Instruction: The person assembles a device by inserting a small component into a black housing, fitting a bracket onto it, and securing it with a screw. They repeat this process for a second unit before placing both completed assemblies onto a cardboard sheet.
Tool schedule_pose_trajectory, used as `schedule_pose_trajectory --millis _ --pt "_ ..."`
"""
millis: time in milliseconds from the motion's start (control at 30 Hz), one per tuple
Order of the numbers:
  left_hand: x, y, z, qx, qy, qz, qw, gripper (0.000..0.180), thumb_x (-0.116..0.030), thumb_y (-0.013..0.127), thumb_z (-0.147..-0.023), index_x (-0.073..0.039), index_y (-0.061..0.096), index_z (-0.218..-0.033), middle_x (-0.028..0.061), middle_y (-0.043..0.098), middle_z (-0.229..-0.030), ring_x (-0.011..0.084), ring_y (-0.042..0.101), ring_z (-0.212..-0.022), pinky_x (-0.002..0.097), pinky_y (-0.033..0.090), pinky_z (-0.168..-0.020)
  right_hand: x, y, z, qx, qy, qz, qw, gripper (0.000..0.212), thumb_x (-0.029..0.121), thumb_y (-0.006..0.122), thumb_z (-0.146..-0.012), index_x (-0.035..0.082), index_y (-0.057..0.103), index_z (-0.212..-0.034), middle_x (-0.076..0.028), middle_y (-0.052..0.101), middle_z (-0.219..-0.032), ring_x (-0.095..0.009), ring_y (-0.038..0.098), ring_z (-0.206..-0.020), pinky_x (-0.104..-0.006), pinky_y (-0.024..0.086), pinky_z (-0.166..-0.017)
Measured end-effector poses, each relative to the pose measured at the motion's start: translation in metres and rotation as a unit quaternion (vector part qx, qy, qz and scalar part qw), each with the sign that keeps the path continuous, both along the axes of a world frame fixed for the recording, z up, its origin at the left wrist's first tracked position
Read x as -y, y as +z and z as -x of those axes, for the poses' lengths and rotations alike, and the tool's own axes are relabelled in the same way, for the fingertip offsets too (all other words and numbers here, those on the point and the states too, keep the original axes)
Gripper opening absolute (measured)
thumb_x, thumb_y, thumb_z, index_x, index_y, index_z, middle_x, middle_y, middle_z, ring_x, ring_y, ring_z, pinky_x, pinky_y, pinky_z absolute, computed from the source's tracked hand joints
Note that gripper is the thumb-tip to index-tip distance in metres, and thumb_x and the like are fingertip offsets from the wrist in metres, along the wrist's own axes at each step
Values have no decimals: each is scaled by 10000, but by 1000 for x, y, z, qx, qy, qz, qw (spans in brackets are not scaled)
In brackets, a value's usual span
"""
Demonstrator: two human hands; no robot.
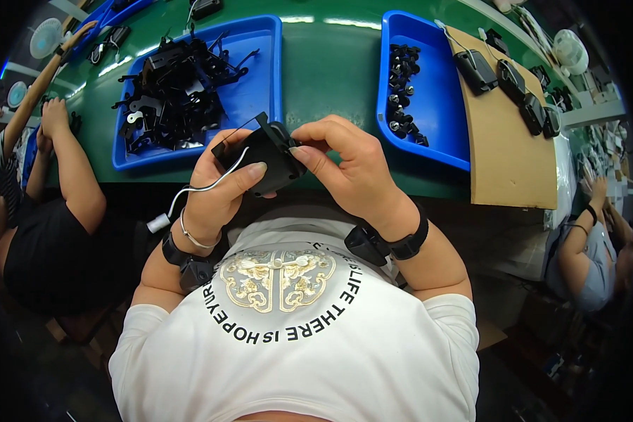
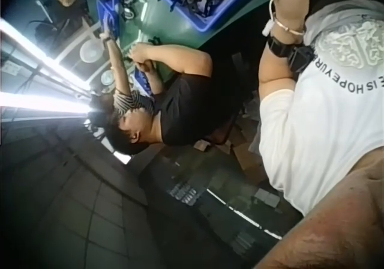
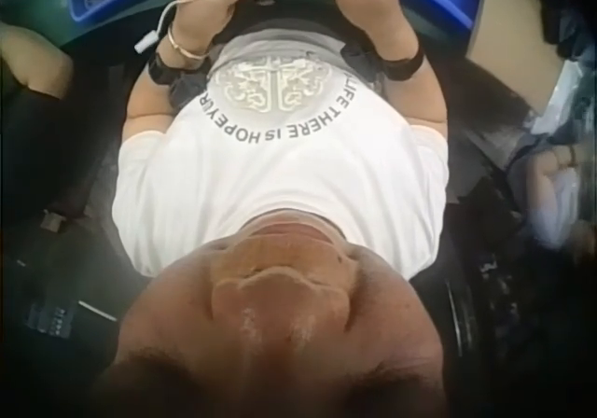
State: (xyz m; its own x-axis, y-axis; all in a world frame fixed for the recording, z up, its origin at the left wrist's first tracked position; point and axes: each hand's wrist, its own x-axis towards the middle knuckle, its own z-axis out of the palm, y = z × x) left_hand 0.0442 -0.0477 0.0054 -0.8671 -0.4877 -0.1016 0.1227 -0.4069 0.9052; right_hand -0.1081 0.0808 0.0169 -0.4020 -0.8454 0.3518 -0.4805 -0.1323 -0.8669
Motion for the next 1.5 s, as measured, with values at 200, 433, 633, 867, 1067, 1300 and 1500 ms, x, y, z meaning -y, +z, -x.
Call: schedule_pose_trajectory --millis 200,433,633,867,1067,1300,1500 --pt "-3 -8 1 -12 -10 59 998 415 -41 660 -801 -16 413 -1134 71 569 -999 122 567 -935 250 503 -757 1 1 2 -62 -9 -53 997 184 174 550 -897 0 560 -839 -54 526 -744 -135 477 -648 -242 395 -612" --pt "-5 -12 6 -22 3 159 987 431 1 665 -784 -22 411 -1132 64 567 -1017 107 562 -933 238 476 -796 2 -11 8 -18 18 -114 993 291 261 456 -949 5 548 -845 -59 516 -733 -144 463 -629 -257 392 -599" --pt "-1 -13 5 -43 25 125 991 449 23 671 -770 -23 409 -1132 64 569 -1017 105 560 -937 239 474 -799 2 -12 -2 9 -53 58 997 251 237 475 -938 6 536 -861 -74 511 -732 -156 479 -651 -267 395 -624" --pt "-5 -15 6 -31 38 221 974 450 19 675 -767 -30 410 -1127 59 569 -1013 104 565 -917 232 475 -787 2 -16 0 -137 -61 30 988 207 213 510 -916 19 541 -850 -55 532 -777 -160 489 -675 -254 395 -662" --pt "-4 -16 2 -30 55 263 963 452 2 678 -775 -37 401 -1131 55 567 -1006 97 563 -896 220 470 -774 -1 -16 0 -49 -56 -59 995 273 260 485 -927 -8 518 -969 -83 557 -879 -206 517 -742 -282 409 -716" --pt "-5 -14 9 -57 132 238 961 450 -20 683 -783 -43 394 -1127 54 565 -995 89 560 -876 211 470 -756 4 -12 -14 -124 7 9 992 500 351 426 -938 -31 416 -1260 -217 418 -1270 -312 399 -1173 -357 302 -984" --pt "-1 -11 7 -57 175 279 943 437 -22 684 -783 -42 399 -1114 53 561 -984 87 558 -865 206 464 -744 -13 15 -19 -281 59 -4 958 572 382 445 -915 -23 379 -1314 -241 266 -1405 -382 257 -1289 -421 210 -1049"
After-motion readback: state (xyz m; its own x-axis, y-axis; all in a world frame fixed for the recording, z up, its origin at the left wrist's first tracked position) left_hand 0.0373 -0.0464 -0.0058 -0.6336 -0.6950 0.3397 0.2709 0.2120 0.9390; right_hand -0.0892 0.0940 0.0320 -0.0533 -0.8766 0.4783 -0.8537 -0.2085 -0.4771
